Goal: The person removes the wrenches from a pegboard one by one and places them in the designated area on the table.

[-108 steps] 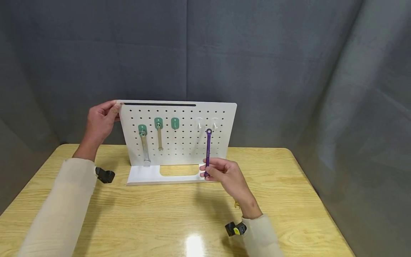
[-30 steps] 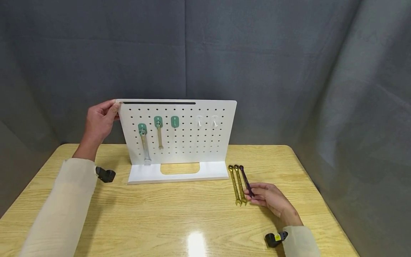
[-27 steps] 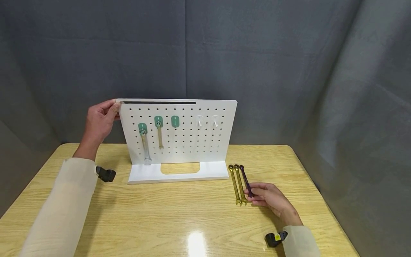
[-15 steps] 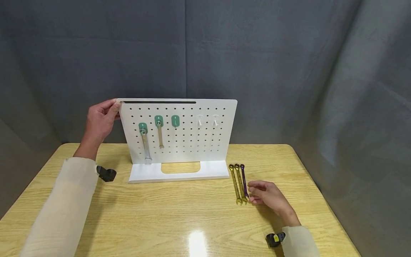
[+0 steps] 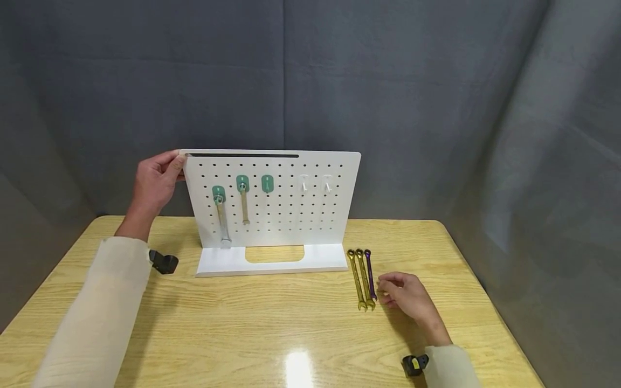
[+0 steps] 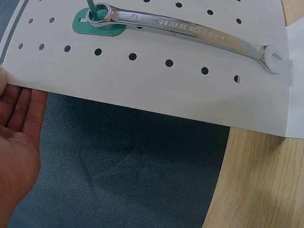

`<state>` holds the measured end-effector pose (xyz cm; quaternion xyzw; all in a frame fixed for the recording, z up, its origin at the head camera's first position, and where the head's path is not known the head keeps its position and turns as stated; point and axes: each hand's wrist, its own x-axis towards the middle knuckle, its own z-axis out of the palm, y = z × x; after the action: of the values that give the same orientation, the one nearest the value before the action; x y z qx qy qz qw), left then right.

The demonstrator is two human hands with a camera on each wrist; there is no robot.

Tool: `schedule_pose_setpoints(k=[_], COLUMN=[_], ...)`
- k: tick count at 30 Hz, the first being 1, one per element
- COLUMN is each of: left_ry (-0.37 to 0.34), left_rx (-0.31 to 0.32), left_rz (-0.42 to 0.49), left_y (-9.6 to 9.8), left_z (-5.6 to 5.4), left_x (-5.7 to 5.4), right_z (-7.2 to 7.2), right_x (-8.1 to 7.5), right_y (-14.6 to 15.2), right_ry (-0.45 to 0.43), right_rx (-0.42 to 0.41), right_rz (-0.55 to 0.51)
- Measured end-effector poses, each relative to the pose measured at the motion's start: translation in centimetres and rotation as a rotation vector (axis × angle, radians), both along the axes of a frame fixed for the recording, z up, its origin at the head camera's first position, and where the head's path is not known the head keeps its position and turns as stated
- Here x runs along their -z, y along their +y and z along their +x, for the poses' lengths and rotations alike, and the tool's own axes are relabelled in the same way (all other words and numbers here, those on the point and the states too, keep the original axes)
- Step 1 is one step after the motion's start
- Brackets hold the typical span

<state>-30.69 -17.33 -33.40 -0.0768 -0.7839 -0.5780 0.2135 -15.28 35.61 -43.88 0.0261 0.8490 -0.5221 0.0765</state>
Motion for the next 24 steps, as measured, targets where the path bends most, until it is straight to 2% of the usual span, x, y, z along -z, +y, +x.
schedule_pose_setpoints(k=[6,15,19,24], left_ry=[0.008,0.001,0.012,0.016], left_rx=[-0.004,-0.009,-0.01,-0.008], left_rz=[0.005,-0.013,-0.018,-0.019], left_y=[0.2,0.5,0.4,0.3], left_z=[0.0,0.1,0.1,0.1], left_x=[0.1,0.0,0.0,-0.1], right_z=[0.0,-0.5,-1.0,-1.9], right_x=[-0.7,-1.7,-1.9,-1.9], right_y=[-1.5,-5.6,-7.9,-10.8], right_ry=[0.106,0.241,0.258,0.236], right_rx=[0.045,-0.051,-0.1,-0.157], right_rz=[0.056,0.09,0.087,-0.008])
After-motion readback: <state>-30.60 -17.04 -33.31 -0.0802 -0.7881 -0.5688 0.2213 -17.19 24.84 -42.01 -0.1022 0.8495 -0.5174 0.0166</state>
